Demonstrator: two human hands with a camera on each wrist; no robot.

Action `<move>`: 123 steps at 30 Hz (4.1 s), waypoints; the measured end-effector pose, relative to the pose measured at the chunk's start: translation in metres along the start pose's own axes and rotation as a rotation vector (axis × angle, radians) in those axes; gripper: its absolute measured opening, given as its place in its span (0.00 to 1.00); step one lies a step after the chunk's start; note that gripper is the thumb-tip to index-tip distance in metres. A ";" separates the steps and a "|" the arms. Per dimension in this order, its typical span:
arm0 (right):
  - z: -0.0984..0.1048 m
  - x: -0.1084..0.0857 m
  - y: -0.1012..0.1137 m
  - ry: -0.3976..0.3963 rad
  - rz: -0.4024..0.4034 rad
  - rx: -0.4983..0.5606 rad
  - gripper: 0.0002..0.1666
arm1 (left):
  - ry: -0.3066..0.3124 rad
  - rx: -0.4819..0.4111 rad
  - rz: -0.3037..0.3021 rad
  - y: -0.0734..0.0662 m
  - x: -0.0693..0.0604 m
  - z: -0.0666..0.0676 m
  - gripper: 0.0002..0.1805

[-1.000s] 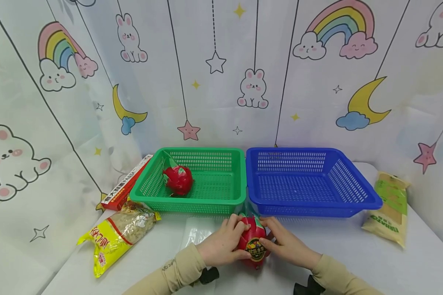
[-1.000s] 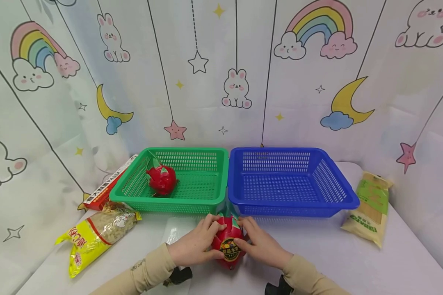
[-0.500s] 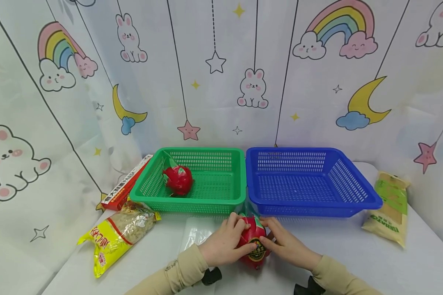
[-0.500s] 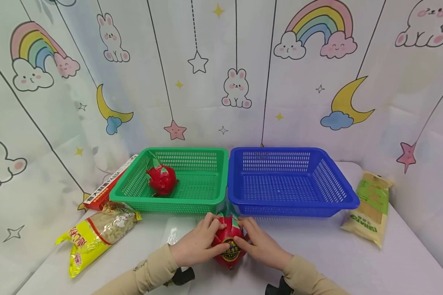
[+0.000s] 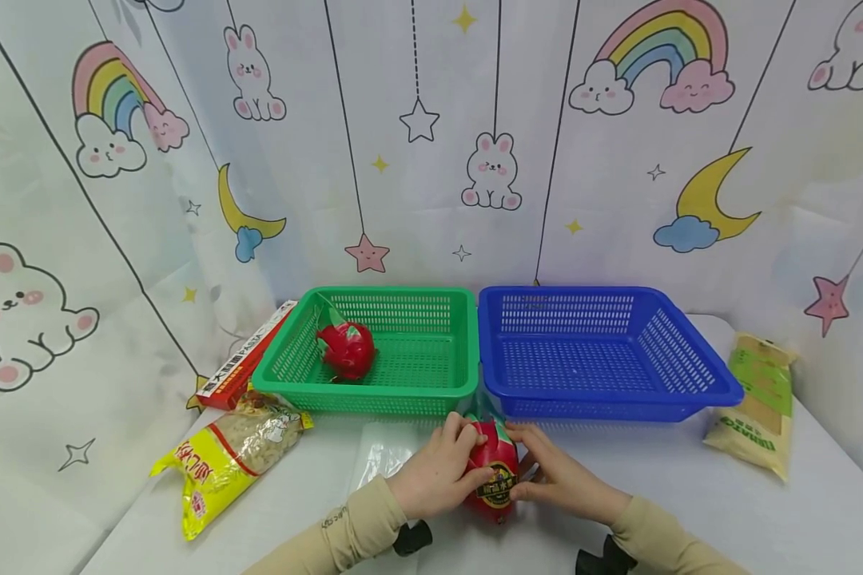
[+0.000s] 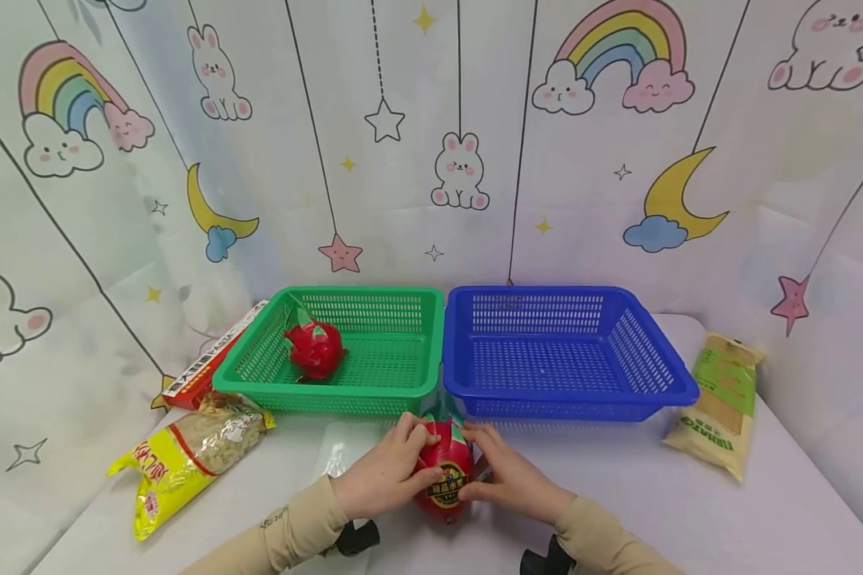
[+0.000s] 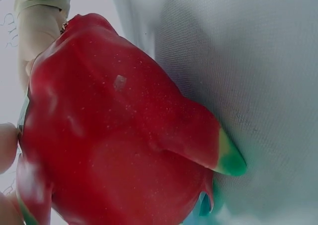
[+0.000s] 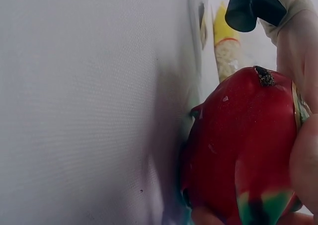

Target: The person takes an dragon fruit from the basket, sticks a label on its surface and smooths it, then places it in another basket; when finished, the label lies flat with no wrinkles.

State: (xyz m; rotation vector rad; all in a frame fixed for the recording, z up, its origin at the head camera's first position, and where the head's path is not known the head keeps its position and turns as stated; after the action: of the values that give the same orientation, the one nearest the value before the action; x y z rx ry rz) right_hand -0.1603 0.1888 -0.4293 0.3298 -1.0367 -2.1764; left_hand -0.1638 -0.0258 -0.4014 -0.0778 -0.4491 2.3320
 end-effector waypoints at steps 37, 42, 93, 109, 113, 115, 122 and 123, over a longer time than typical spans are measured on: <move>0.006 -0.003 0.008 -0.020 -0.116 0.004 0.25 | 0.216 -0.336 -0.057 0.027 -0.006 0.006 0.24; -0.002 0.002 0.016 -0.079 -0.180 -0.003 0.31 | 0.182 -0.383 -0.021 0.025 -0.007 0.003 0.25; -0.001 -0.002 0.043 -0.095 -0.318 -0.302 0.51 | 0.024 0.108 -0.044 0.011 -0.011 0.002 0.30; 0.033 -0.031 0.082 -0.148 -0.321 -0.250 0.55 | 0.065 0.073 0.021 0.017 -0.008 0.020 0.20; 0.040 -0.036 0.092 -0.155 -0.300 -0.255 0.54 | 0.049 0.071 0.003 0.014 -0.001 0.024 0.19; 0.043 -0.038 0.096 -0.162 -0.281 -0.247 0.54 | 0.039 0.075 -0.003 0.013 0.003 0.026 0.19; 0.053 -0.039 0.104 -0.252 -0.220 -0.322 0.54 | -0.020 0.118 -0.053 0.004 0.016 0.031 0.17; 0.055 -0.038 0.104 -0.267 -0.217 -0.337 0.53 | -0.033 0.136 -0.065 0.003 0.019 0.031 0.17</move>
State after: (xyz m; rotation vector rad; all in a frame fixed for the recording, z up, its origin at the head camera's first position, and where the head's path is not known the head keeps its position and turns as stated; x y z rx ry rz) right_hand -0.1093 0.2010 -0.3172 -0.0066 -0.7776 -2.5937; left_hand -0.1848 -0.0237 -0.3719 0.0400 -0.3034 2.2963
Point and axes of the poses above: each hand's wrist, its own x-axis towards the middle knuckle, its own z-axis out of the back of the hand, y = z × x, the point moved 1 cm from there along x, towards the middle knuckle, and after that the axes turned 9 degrees about y, right-handed, at the moved point
